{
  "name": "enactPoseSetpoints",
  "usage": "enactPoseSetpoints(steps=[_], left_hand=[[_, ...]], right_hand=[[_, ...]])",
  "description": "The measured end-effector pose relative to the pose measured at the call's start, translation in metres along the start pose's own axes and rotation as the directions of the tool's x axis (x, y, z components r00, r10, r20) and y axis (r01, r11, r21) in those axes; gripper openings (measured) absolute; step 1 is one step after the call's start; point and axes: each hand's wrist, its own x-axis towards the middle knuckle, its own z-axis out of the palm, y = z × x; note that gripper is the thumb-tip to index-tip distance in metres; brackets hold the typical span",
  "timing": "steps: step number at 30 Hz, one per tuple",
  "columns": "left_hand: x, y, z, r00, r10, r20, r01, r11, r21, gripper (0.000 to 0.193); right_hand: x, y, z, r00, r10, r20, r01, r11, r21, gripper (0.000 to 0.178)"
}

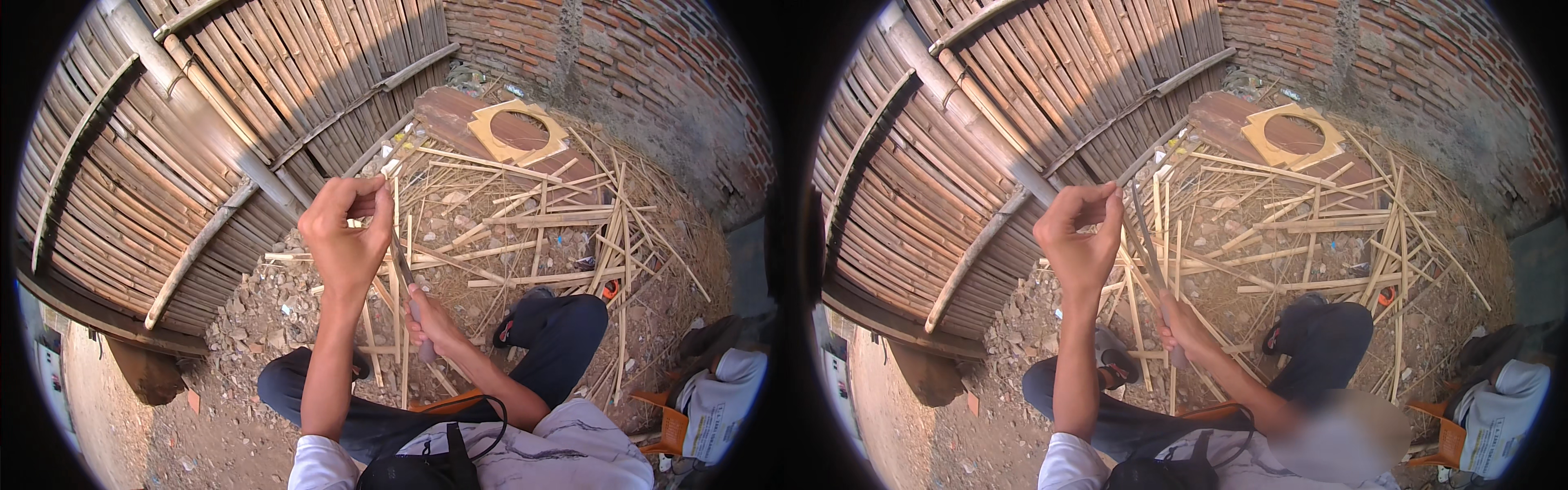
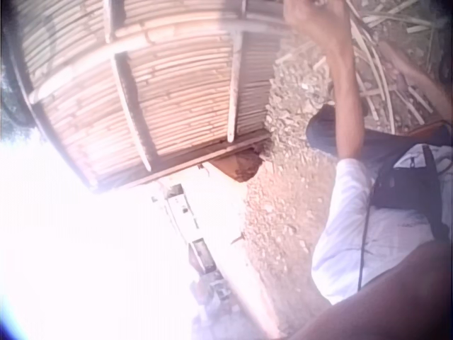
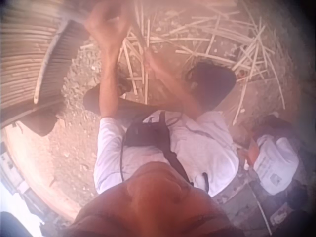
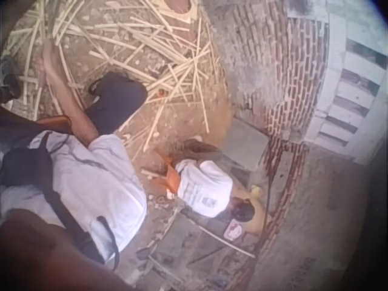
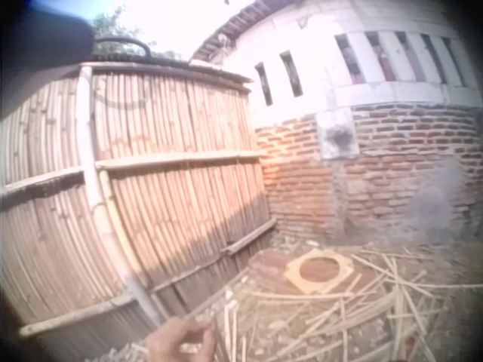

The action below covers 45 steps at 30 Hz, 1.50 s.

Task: The person sits on the ground and uses a large knife to split long bamboo strips into thinner slats. They hold the bamboo with one hand and strike it with the knife to separate the layers, repeating the process for multiple pieces.

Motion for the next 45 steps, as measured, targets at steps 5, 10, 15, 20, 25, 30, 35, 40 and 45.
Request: enactPoseSetpoints(steps=[5, 10, 15, 20, 25, 30, 35, 40, 45], left_hand=[[-0.001, -0.006, -0.005, 0.999, -0.003, -0.034, 0.004, 0.999, 0.036, 0.007], [-0.003, -0.008, -0.002, 0.999, 0.005, -0.045, -0.004, 1.0, 0.019, 0.007], [0.001, -0.009, -0.008, 1.0, 0.014, -0.026, -0.012, 0.998, 0.054, 0.007], [0.001, -0.008, -0.009, 1.0, 0.016, -0.016, -0.016, 1.0, 0.024, 0.006], [-0.001, -0.01, -0.008, 1.0, -0.001, -0.002, 0.001, 1.0, -0.002, 0.005], [0.001, -0.003, -0.008, 0.998, 0.024, 0.05, -0.025, 0.999, 0.031, 0.005], [0.001, -0.01, -0.011, 0.999, -0.013, 0.032, 0.014, 0.999, -0.03, 0.006], [0.003, -0.015, -0.013, 0.995, -0.072, 0.062, 0.076, 0.995, -0.058, 0.007], [0.001, -0.021, -0.02, 0.992, -0.105, 0.073, 0.106, 0.994, -0.017, 0.01]], right_hand=[[-0.011, -0.02, 0.018, 0.992, -0.122, -0.007, 0.121, 0.99, -0.071, 0.052], [-0.013, -0.04, 0.025, 0.982, -0.164, 0.099, 0.168, 0.985, -0.037, 0.051], [-0.003, -0.027, 0.012, 0.997, 0.017, 0.071, -0.018, 1.0, 0.006, 0.05], [-0.016, -0.049, 0.023, 0.992, -0.085, 0.088, 0.092, 0.993, -0.07, 0.05], [-0.011, -0.051, 0.019, 0.994, -0.052, 0.101, 0.054, 0.998, -0.025, 0.05], [0.021, 0.013, -0.026, 0.99, 0.142, 0.024, -0.142, 0.99, -0.004, 0.047], [0.014, -0.01, -0.019, 0.998, 0.0, 0.06, 0.008, 0.991, -0.137, 0.035], [0.006, -0.03, -0.002, 0.994, -0.074, 0.082, 0.085, 0.985, -0.149, 0.024], [0.017, 0.01, -0.013, 0.999, -0.012, 0.031, 0.015, 0.995, -0.097, 0.016]])
